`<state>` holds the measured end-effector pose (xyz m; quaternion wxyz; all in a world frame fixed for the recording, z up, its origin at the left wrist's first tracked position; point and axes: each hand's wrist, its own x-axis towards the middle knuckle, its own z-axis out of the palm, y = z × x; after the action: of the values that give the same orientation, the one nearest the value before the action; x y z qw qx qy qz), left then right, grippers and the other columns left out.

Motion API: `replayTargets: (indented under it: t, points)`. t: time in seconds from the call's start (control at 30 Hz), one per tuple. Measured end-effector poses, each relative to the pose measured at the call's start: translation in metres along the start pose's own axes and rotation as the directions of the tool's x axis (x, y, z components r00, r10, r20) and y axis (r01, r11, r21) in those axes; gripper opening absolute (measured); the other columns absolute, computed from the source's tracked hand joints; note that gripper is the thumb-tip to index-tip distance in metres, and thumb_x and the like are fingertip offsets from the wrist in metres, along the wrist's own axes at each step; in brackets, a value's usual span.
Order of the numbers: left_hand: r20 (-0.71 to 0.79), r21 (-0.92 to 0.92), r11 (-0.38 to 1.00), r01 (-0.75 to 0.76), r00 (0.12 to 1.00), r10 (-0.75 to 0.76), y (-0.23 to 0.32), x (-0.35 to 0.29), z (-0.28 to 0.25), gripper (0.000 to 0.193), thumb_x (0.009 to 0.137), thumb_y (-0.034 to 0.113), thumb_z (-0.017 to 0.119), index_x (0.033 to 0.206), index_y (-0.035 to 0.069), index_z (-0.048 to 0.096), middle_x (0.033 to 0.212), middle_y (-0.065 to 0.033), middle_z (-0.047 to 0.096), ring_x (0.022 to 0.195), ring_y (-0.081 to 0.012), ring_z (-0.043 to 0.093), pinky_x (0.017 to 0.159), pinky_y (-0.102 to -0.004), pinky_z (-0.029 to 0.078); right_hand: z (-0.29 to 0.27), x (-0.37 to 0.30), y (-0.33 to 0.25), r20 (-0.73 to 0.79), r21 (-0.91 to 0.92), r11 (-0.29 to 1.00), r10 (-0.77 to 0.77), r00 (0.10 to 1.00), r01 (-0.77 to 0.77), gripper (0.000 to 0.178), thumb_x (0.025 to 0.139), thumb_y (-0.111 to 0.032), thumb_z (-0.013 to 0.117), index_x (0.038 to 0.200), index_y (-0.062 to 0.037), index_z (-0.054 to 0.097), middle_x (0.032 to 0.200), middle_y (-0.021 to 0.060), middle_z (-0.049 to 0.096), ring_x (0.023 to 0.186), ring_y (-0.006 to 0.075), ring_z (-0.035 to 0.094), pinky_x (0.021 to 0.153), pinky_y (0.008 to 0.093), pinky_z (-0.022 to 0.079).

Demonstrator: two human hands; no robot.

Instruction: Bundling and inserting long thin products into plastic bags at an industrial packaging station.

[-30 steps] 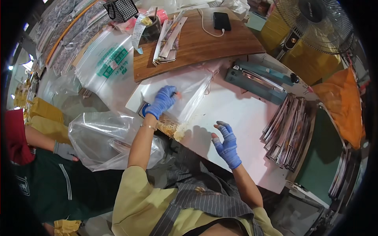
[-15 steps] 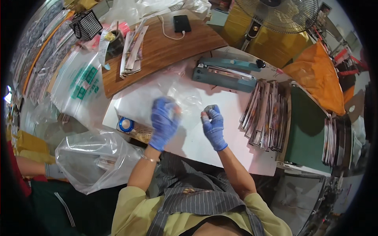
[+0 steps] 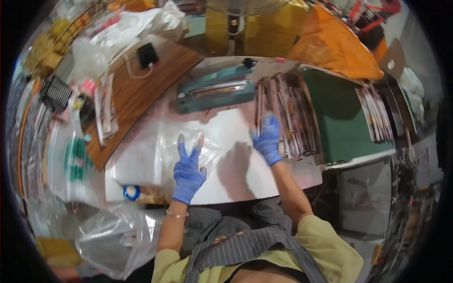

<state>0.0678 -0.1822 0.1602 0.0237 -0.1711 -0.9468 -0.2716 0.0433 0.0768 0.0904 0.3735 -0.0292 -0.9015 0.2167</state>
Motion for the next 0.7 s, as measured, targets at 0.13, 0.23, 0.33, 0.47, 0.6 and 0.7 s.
replayTargets:
  t: [0.13, 0.23, 0.33, 0.47, 0.6, 0.7]
  points:
    - [-0.167, -0.101, 0.895, -0.434, 0.894, 0.415, 0.042, 0.023, 0.047, 0.051, 0.058, 0.023, 0.070, 0.105, 0.014, 0.052, 0.133, -0.0166, 0.029, 0.076, -0.0292, 0.059, 0.061, -0.0352, 0.049, -0.044, 0.051, 0.122, 0.104, -0.321, 0.614, 0.779, 0.618, -0.721, 0.080, 0.072, -0.052, 0.055, 0.121, 0.0069, 0.035, 0.125, 0.0301, 0.035, 0.115, 0.0383, 0.038, 0.096, 0.0390, 0.031]
    - [0.063, -0.311, 0.926, -0.213, 0.968, 0.244, 0.081, 0.081, 0.127, 0.072, 0.058, 0.035, 0.074, 0.117, 0.004, 0.047, 0.132, -0.0202, 0.031, 0.102, -0.0314, 0.050, 0.084, -0.0340, 0.042, -0.024, 0.041, 0.202, -0.099, -0.321, 0.702, 0.643, 0.760, -0.636, 0.087, 0.072, -0.059, 0.053, 0.126, 0.0065, 0.032, 0.126, 0.0296, 0.036, 0.118, 0.0342, 0.038, 0.097, 0.0386, 0.030]
    - [0.226, -0.645, 0.712, 0.278, 0.959, -0.171, 0.077, 0.159, 0.210, 0.104, 0.052, 0.047, 0.078, 0.124, -0.010, 0.030, 0.133, -0.0220, 0.029, 0.123, -0.0301, 0.029, 0.102, -0.0323, 0.025, -0.004, 0.063, 0.181, 0.197, -0.228, 0.583, 0.812, 0.550, -0.780, 0.094, 0.064, -0.063, 0.058, 0.121, 0.0083, 0.038, 0.121, 0.0273, 0.043, 0.115, 0.0353, 0.041, 0.095, 0.0369, 0.034]
    - [0.325, -0.856, 0.369, 0.363, 0.932, -0.163, 0.114, 0.198, 0.243, 0.118, 0.045, 0.040, 0.084, 0.129, -0.008, 0.017, 0.127, -0.0209, 0.037, 0.115, -0.0262, 0.041, 0.095, -0.0310, 0.034, 0.005, 0.047, 0.167, 0.396, 0.047, 0.559, 0.751, 0.529, -0.828, 0.087, 0.059, -0.060, 0.064, 0.107, 0.0110, 0.050, 0.109, 0.0251, 0.054, 0.104, 0.0348, 0.051, 0.085, 0.0371, 0.041]
    - [0.602, -0.787, 0.178, 0.590, 0.798, 0.018, 0.122, 0.165, 0.210, 0.087, 0.051, 0.028, 0.083, 0.119, -0.003, 0.038, 0.110, -0.0130, 0.052, 0.097, -0.0204, 0.053, 0.081, -0.0305, 0.044, -0.028, 0.037, 0.128, 0.814, 0.329, -0.168, 0.549, 0.189, -0.929, 0.057, 0.069, -0.045, 0.068, 0.101, 0.0007, 0.058, 0.087, 0.0130, 0.062, 0.072, 0.0199, 0.061, 0.063, 0.0308, 0.049]
    - [0.695, -0.717, 0.042, 0.696, 0.710, 0.110, 0.105, 0.136, 0.200, 0.067, 0.055, 0.021, 0.081, 0.111, 0.002, 0.049, 0.101, -0.0076, 0.057, 0.089, -0.0176, 0.056, 0.075, -0.0295, 0.047, -0.036, 0.017, 0.106, 0.916, 0.326, -0.356, 0.350, 0.198, -0.876, 0.047, 0.072, -0.040, 0.067, 0.100, -0.0019, 0.058, 0.083, 0.0102, 0.063, 0.066, 0.0170, 0.060, 0.062, 0.0295, 0.050]
